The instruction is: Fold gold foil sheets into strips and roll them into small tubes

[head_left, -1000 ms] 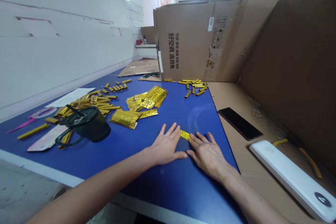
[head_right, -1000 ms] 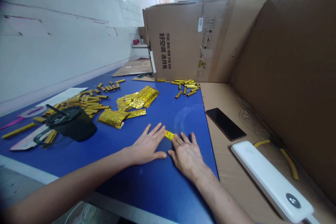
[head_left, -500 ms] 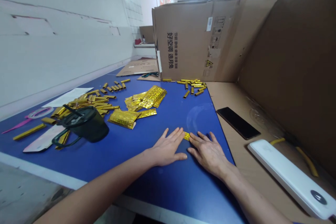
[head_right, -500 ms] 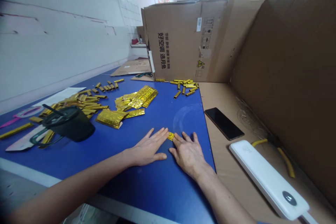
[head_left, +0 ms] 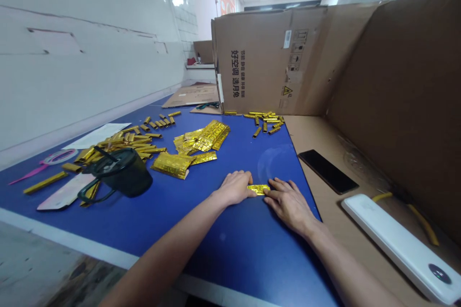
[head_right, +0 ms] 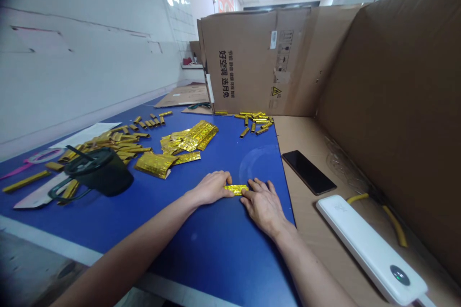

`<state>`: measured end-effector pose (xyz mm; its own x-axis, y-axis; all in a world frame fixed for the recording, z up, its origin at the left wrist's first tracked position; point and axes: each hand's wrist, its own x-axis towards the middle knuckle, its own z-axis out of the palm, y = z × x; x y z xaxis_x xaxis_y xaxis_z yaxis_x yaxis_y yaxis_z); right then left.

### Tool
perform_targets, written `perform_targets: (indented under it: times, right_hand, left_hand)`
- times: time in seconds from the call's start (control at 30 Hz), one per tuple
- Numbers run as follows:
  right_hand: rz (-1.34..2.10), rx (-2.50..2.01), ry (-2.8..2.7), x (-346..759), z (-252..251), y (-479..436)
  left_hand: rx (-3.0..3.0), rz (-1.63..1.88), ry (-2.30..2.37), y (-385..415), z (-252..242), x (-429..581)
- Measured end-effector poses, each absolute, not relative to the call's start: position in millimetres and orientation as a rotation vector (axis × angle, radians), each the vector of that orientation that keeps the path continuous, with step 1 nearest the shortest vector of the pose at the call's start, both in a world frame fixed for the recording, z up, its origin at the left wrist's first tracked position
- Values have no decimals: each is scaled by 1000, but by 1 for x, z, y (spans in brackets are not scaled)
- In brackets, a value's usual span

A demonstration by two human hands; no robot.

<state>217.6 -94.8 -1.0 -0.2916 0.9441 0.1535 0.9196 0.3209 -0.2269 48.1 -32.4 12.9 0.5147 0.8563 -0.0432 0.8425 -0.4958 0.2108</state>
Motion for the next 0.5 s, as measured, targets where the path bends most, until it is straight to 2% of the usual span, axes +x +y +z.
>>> perform_targets:
  times: [0.13, 0.3, 0.5]
  right_hand:
    - [215, -1559, -2246, 219, -5, -94]
    - [412, -1555, -1791, 222, -8, -92]
    - [649, -1320, -1587, 224, -7, -91]
  left_hand:
    - [2482, 229, 1336, -31, 8, 44]
    - [2169, 469, 1162, -40, 11, 45]
    - [1877, 490, 974, -48, 10, 50]
